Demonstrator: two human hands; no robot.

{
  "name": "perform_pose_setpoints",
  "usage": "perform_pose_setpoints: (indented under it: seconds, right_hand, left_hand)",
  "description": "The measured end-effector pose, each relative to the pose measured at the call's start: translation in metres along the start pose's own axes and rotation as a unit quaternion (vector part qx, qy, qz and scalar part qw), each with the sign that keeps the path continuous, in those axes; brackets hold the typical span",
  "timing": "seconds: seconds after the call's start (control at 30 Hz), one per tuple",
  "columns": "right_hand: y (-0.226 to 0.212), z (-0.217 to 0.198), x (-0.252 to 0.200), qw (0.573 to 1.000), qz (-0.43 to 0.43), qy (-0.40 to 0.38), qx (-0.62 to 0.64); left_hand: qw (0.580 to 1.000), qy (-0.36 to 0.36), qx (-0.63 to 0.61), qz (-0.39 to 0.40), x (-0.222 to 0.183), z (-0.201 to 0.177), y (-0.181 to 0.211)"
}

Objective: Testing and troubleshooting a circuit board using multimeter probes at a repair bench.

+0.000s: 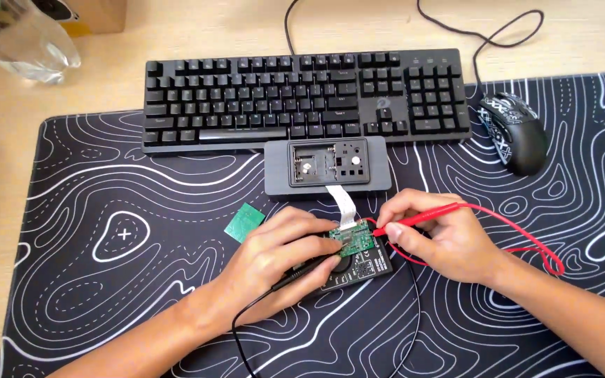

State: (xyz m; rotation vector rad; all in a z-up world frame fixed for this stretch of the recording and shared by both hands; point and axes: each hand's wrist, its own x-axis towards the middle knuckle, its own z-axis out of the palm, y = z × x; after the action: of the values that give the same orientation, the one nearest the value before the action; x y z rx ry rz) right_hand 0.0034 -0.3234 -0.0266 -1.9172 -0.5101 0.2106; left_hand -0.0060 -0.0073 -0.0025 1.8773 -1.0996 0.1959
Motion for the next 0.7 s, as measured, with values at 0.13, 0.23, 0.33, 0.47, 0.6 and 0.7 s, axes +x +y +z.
perform_pose_setpoints:
  seconds: [0.13,0.23,0.33,0.47,0.6,0.7]
  right_hand:
    - [-0.0056,0.0002,0.0023,0.999,-0.029,-0.014,-0.041]
    - [-0.0067,-0.0017,0.0052,0.999,-0.024,-0.006,-0.029]
    - [-0.0066,-0.001,0.0028,0.999,-0.023,-0.032,-0.027]
    - [-0.007,-0.0001,0.0032,0.999,-0.027,-0.015,-0.044]
    - [-0.0053,-0.001,0.0037,0.999,-0.031,-0.006,-0.031]
    - [-0.0105,-0.0001,0.0051,0.998,-0.048,-0.024,-0.038]
  left_hand:
    - [1.0,-0.005,0.002,0.004,-0.0004,-0.0001,0.0]
    - [1.0,-0.001,0.004,0.0,0.0001,-0.0002,-0.0009]
    - [1.0,-0.001,0.005,0.0,-0.0009,0.0009,-0.0003]
    - [1.0,-0.002,0.009,-0.001,-0.001,-0.0002,-0.0001]
    - [1.0,-0.005,0.009,-0.001,0.0002,-0.0013,0.0014]
    - [1.0,-0.005,0.007,0.001,0.001,-0.0017,0.0022]
